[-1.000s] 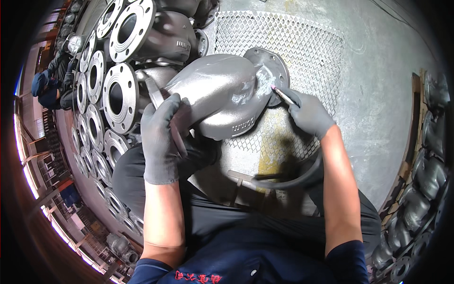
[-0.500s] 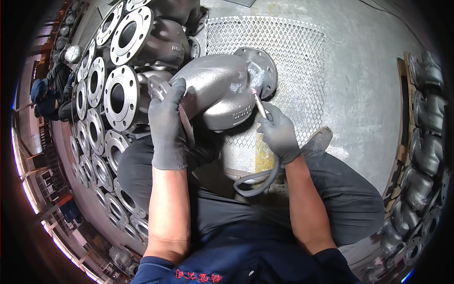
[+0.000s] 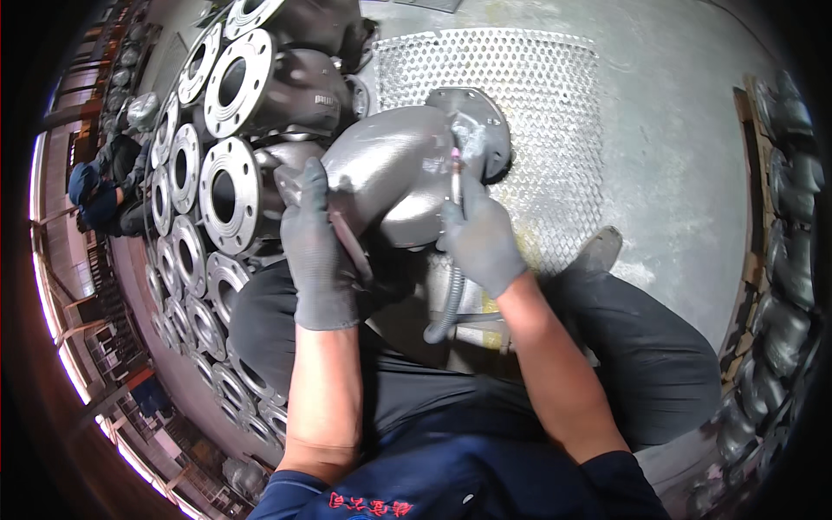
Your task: Grinding and polishing a metal valve housing with a rotary tool.
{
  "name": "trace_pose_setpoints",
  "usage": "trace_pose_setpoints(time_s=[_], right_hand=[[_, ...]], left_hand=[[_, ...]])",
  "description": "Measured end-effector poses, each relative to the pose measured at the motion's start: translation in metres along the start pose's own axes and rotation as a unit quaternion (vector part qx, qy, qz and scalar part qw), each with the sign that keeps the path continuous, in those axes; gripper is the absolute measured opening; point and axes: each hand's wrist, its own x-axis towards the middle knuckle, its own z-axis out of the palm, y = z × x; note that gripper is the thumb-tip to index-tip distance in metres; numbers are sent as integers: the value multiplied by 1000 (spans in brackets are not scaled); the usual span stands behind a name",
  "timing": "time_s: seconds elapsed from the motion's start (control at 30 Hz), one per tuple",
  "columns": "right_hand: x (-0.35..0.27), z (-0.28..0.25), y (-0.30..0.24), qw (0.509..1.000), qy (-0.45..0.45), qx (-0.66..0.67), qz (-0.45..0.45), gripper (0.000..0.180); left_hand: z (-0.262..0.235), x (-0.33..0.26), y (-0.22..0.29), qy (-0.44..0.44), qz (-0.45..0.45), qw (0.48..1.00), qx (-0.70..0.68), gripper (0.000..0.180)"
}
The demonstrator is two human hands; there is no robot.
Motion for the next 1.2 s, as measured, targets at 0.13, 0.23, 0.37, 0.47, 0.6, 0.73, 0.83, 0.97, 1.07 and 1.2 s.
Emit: trace_pose_setpoints(time_s=[0.13, 0.23, 0.37, 0.47, 0.6, 0.73, 0.83, 0.97, 1.07, 1.2], right_hand=[[-5, -17, -3, 1000, -17, -4, -12, 46], [-7, -20, 9, 999, -25, 9, -25, 47], [-18, -39, -3, 990, -31, 106, 82, 54], [-25, -59, 15, 991, 20, 113, 72, 58], [-43, -80, 14, 987, 77, 102, 93, 60], [-59, -87, 1, 989, 90, 83, 87, 62], [-76, -82, -6, 988, 99, 103, 62, 61], [-97, -72, -16, 998, 52, 46, 6, 55], [-107, -69, -21, 999, 11, -9, -53, 53], [-115, -57, -24, 987, -60, -61, -137, 50]], left_hand=[[5, -5, -1, 25, -16, 999, -14, 76], [3, -5, -2, -11, -16, 998, -55, 76], [-6, 3, -9, 2, -1, 996, -93, 69], [2, 0, -4, -61, -35, 991, -110, 46], [1, -27, 13, -181, 42, 979, 86, 70], [-29, -48, -49, -127, 332, 819, 452, 118], [-35, -59, -60, -134, 333, 789, 499, 114], [-45, -59, -68, -153, 302, 801, 493, 97], [-54, -69, -54, -168, 257, 805, 507, 95], [-81, -105, -64, -177, 263, 809, 495, 93]])
